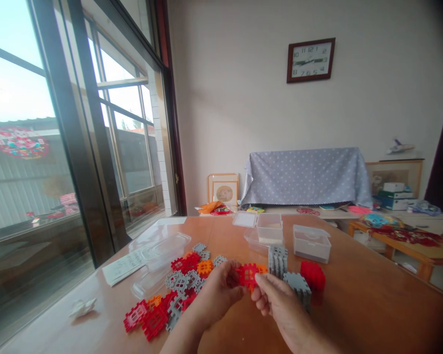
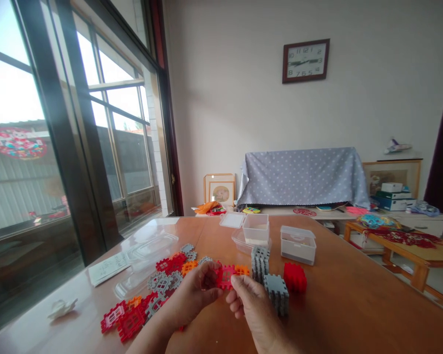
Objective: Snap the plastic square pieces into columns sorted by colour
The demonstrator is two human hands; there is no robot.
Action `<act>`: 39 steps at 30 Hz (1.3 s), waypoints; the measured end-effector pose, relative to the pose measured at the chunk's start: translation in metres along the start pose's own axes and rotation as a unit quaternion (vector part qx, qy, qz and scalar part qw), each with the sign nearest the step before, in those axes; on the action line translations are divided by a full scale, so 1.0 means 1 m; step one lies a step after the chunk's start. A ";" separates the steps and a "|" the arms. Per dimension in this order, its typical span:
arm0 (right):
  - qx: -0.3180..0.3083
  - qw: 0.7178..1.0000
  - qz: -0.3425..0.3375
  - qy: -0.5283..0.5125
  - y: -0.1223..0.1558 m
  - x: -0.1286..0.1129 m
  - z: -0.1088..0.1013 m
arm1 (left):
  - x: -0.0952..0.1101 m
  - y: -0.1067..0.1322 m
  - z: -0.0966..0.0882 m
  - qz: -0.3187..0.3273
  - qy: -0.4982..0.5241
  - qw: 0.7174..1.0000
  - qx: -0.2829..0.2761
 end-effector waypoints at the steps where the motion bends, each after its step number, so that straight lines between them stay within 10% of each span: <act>1: 0.001 1.000 -0.001 0.003 0.000 0.000 0.000 | 0.000 -0.001 -0.005 -0.004 -0.005 1.000 0.022; 9: 0.013 0.999 -0.002 0.039 0.000 -0.002 -0.002 | -0.018 -0.012 -0.046 -0.004 -0.102 0.972 0.210; 39: 0.060 0.997 -0.019 0.047 0.000 -0.007 -0.005 | -0.046 -0.024 -0.049 -0.036 -0.185 0.964 0.189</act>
Point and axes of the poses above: each hand's wrist, its own y-axis away from the middle knuckle, its own z-axis out of the palm, x = y × z, the point moved 2 cm from there along -y, towards the middle knuckle, and after that the axes turned 9 degrees about y, right-handed, at the moved point
